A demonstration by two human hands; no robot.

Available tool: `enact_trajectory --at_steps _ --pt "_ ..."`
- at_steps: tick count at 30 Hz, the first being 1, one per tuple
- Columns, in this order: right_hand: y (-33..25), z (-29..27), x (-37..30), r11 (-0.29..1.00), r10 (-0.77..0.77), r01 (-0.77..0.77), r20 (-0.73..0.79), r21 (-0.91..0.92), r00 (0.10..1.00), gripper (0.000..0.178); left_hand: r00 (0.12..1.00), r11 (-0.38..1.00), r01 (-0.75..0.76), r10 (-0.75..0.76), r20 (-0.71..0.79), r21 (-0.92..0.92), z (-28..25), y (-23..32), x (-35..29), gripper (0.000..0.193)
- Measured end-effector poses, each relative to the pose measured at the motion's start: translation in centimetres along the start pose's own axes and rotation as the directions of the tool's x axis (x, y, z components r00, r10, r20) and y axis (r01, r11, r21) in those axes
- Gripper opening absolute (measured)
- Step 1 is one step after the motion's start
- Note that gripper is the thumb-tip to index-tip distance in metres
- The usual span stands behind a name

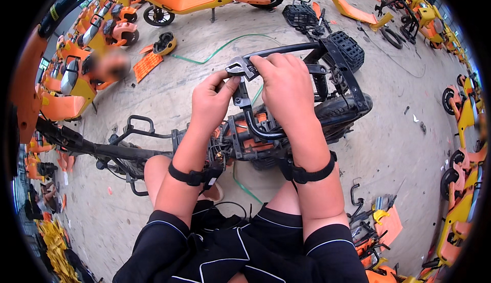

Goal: The person attaches a metal frame component to a scooter chassis by hand, then uses a wrench to tighten a bolt on the frame.

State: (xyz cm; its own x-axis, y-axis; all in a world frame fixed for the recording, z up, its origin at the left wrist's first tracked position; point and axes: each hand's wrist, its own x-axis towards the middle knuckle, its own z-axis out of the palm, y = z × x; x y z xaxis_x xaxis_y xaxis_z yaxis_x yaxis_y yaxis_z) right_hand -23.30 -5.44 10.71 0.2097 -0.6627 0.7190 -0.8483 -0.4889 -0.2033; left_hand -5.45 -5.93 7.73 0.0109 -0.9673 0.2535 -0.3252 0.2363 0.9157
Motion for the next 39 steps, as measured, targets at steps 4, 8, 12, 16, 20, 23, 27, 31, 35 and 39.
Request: enact_trajectory --at_steps 4,8,12,16,20,23,27,31,35,39 --pt "0.0 0.2 0.1 1.000 -0.016 0.016 -0.032 0.005 0.999 0.033 0.998 0.992 -0.033 0.039 0.048 -0.119 -0.5 -0.4 0.4 0.025" --pt "0.2 0.5 0.1 1.000 -0.021 0.022 -0.039 0.022 0.999 0.032 0.991 0.981 -0.096 0.111 0.081 -0.171 -0.8 -1.1 1.0 0.025" --pt "0.2 0.6 0.2 0.999 -0.041 0.043 -0.107 0.013 0.993 0.031 0.991 0.983 -0.085 0.099 0.086 -0.162 -0.8 -1.4 1.3 0.023" --pt "0.5 0.6 -0.1 0.999 -0.029 0.032 -0.151 0.017 0.988 0.030 0.990 0.985 -0.107 0.118 0.082 -0.134 -0.6 -1.0 1.5 0.021" --pt "0.6 0.9 -0.5 0.999 -0.005 0.013 -0.151 0.049 0.989 0.031 0.990 0.985 -0.090 0.105 0.098 -0.145 -0.9 -1.2 1.6 0.020" --pt "0.5 0.7 -0.5 0.998 0.001 0.010 -0.176 0.063 0.984 0.030 0.987 0.985 -0.047 0.071 0.141 -0.169 -1.2 -1.8 1.9 0.020" --pt "0.9 0.2 -0.5 0.998 -0.036 0.049 -0.255 0.044 0.966 0.033 0.983 0.973 -0.040 0.079 0.164 -0.226 -0.8 -1.6 2.0 0.017" --pt "1.7 -0.4 0.1 0.957 0.151 -0.058 -0.319 0.284 0.936 0.033 0.982 0.964 -0.025 0.072 0.172 -0.264 -0.7 -1.6 2.5 0.016" --pt "2.0 -0.1 -0.3 0.952 0.191 -0.102 -0.301 0.289 0.934 0.028 0.990 0.950 -0.014 0.057 0.130 -0.312 -1.6 -1.6 2.3 0.015" --pt "1.2 0.0 -1.7 0.748 0.359 -0.339 0.082 0.570 0.930 0.033 0.998 0.967 0.049 -0.036 0.057 -0.249 -2.5 -1.8 2.0 0.020"
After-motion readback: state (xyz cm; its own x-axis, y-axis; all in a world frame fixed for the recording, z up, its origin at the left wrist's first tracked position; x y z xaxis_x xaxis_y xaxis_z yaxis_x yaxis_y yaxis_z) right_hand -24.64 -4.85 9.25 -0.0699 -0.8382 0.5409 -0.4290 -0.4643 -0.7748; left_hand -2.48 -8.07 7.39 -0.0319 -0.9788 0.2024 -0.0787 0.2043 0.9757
